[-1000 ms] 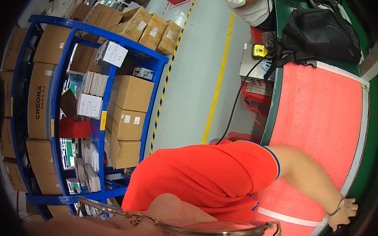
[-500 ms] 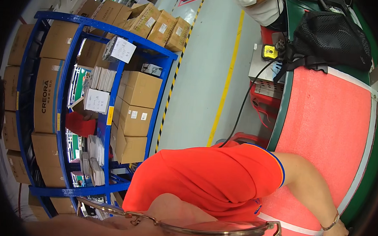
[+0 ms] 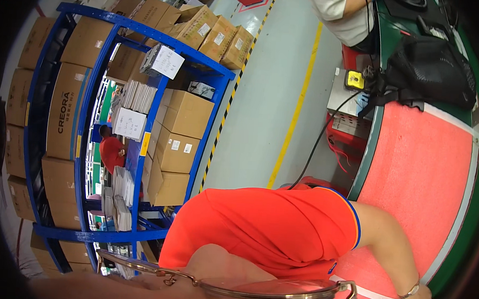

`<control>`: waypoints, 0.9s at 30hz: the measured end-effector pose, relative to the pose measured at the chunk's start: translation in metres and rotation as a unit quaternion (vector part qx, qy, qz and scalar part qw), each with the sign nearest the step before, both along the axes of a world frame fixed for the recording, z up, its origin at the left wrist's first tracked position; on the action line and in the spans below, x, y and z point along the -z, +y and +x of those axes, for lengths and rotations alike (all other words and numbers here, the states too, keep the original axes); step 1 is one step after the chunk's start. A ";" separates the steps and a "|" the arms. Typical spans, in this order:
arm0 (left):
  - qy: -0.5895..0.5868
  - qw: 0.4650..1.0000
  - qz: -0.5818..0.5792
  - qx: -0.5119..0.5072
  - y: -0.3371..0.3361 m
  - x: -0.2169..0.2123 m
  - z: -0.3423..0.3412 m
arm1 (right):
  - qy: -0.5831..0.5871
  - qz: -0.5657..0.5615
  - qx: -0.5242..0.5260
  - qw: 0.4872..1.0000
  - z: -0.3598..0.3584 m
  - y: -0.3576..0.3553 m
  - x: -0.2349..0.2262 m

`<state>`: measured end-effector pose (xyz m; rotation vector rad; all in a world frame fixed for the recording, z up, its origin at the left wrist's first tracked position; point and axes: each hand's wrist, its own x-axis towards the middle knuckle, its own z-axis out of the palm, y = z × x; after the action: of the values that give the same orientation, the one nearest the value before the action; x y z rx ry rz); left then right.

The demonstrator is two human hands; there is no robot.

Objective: Assembling and inspecting headphone components on an electronics production line.

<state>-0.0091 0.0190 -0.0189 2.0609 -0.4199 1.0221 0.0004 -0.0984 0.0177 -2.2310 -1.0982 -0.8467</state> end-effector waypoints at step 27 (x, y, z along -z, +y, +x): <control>0.091 0.919 0.230 -0.306 0.154 0.025 -0.350 | 0.293 0.095 -0.309 0.900 0.029 -0.018 0.024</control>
<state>-0.3588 0.1731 -0.0442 2.7850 0.1175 1.1408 0.0291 -0.1162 -0.0063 -1.6320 -1.2297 0.0022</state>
